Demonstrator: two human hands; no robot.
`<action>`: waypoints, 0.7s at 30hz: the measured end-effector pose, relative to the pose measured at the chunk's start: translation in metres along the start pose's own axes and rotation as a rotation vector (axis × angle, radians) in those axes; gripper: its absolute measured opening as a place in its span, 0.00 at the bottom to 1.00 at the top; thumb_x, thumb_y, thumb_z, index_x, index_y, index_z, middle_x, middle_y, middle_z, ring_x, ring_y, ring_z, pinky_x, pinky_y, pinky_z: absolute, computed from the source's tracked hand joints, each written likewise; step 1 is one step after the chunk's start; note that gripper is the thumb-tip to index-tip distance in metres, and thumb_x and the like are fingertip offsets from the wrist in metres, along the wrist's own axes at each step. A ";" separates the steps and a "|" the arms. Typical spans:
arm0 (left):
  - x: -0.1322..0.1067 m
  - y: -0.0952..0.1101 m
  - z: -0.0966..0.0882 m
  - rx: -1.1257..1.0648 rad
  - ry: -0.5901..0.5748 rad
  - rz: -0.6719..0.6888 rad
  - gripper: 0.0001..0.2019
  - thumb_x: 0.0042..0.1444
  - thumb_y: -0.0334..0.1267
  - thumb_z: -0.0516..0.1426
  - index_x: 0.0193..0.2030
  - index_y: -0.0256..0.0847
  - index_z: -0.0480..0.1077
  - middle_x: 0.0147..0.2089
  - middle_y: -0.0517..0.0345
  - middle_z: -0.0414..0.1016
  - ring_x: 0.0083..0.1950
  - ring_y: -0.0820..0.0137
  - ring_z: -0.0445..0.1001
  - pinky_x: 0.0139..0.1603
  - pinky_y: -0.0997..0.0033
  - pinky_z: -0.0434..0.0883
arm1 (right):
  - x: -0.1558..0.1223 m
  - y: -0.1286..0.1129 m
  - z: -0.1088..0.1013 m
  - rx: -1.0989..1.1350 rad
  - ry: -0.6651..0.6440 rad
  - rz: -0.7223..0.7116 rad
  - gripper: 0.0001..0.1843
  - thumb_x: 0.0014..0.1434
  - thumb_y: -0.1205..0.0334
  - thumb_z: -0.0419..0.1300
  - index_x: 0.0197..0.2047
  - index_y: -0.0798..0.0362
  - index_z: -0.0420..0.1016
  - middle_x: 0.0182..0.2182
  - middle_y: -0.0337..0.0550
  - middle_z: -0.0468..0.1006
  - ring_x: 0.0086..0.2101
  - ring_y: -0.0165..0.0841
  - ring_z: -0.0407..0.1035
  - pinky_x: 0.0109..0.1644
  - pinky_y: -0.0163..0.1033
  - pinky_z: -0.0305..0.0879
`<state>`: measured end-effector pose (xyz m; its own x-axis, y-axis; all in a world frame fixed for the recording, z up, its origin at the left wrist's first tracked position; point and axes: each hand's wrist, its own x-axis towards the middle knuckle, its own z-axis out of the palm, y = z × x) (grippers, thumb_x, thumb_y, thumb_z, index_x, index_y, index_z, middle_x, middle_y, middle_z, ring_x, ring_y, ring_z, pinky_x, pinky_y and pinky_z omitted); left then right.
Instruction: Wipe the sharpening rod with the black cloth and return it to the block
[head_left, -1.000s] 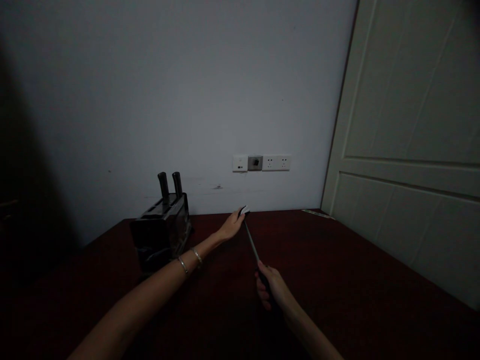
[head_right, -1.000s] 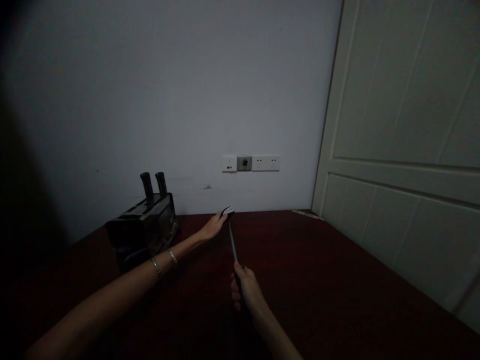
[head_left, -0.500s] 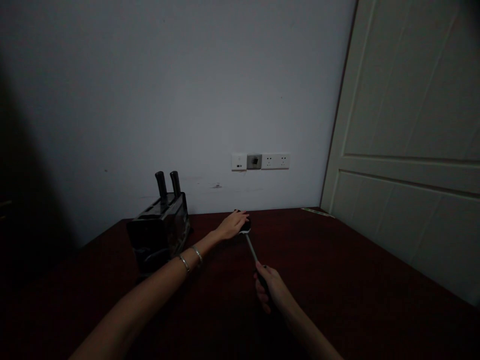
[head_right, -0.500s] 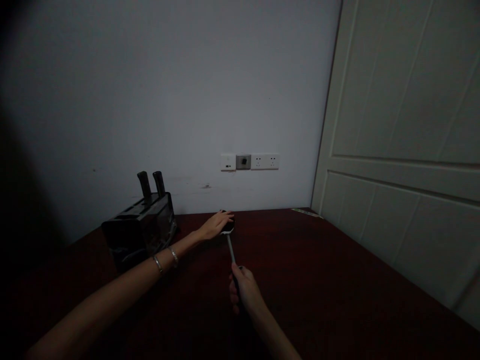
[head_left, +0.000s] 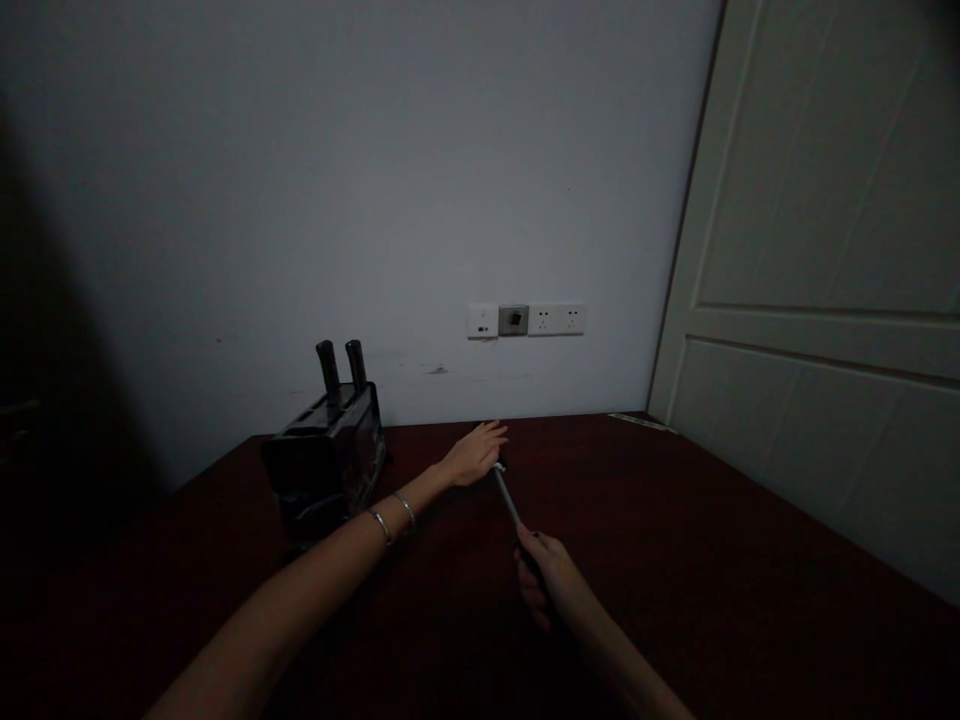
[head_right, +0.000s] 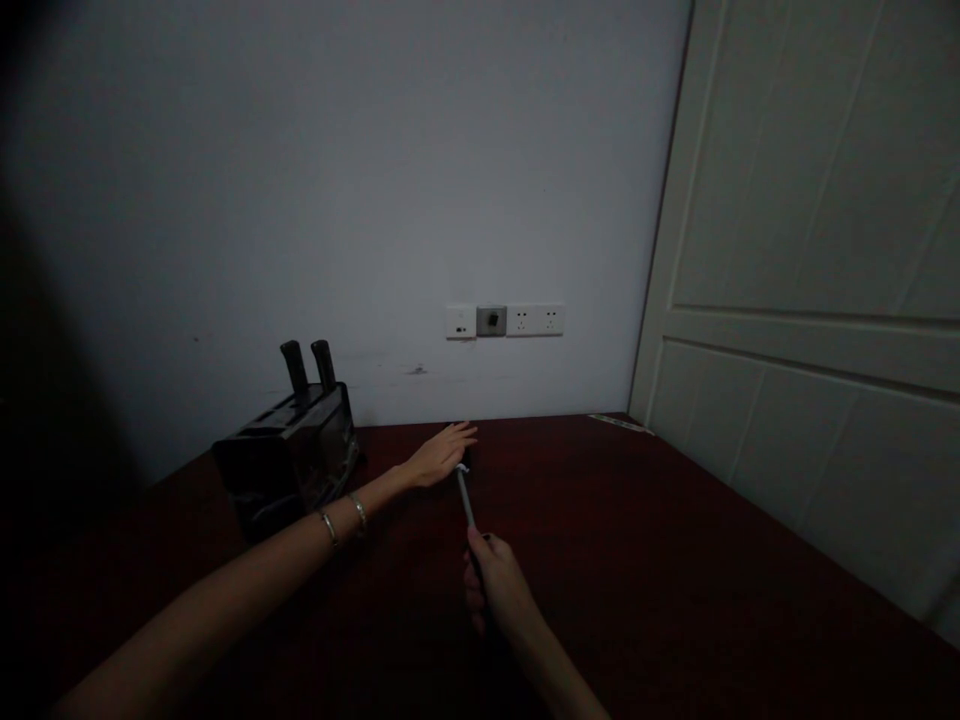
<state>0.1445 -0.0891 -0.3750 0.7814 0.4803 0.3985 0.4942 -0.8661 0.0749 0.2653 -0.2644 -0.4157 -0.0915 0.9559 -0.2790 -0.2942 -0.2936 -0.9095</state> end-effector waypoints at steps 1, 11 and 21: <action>0.000 0.000 0.001 -0.003 0.001 -0.007 0.21 0.60 0.38 0.39 0.55 0.33 0.62 0.63 0.49 0.55 0.65 0.69 0.46 0.65 0.62 0.45 | -0.001 -0.001 0.000 0.002 -0.005 0.000 0.21 0.49 0.41 0.54 0.26 0.51 0.56 0.09 0.25 0.57 0.08 0.21 0.49 0.06 0.27 0.47; -0.004 -0.003 0.016 -0.037 0.033 -0.059 0.21 0.60 0.37 0.39 0.57 0.35 0.59 0.64 0.51 0.53 0.65 0.70 0.47 0.65 0.61 0.46 | -0.006 -0.009 0.006 -0.006 0.029 0.040 0.20 0.51 0.44 0.54 0.24 0.52 0.57 0.08 0.26 0.56 0.08 0.21 0.48 0.06 0.27 0.47; -0.013 0.002 0.023 -0.067 0.084 -0.143 0.21 0.59 0.36 0.39 0.55 0.35 0.61 0.62 0.49 0.56 0.64 0.68 0.50 0.64 0.58 0.48 | -0.003 -0.001 0.004 -0.019 0.036 0.034 0.19 0.52 0.44 0.53 0.24 0.52 0.57 0.08 0.26 0.56 0.07 0.21 0.48 0.06 0.27 0.47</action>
<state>0.1442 -0.0935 -0.4006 0.6694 0.5882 0.4538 0.5692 -0.7986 0.1957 0.2625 -0.2665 -0.4128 -0.0667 0.9449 -0.3204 -0.2731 -0.3262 -0.9050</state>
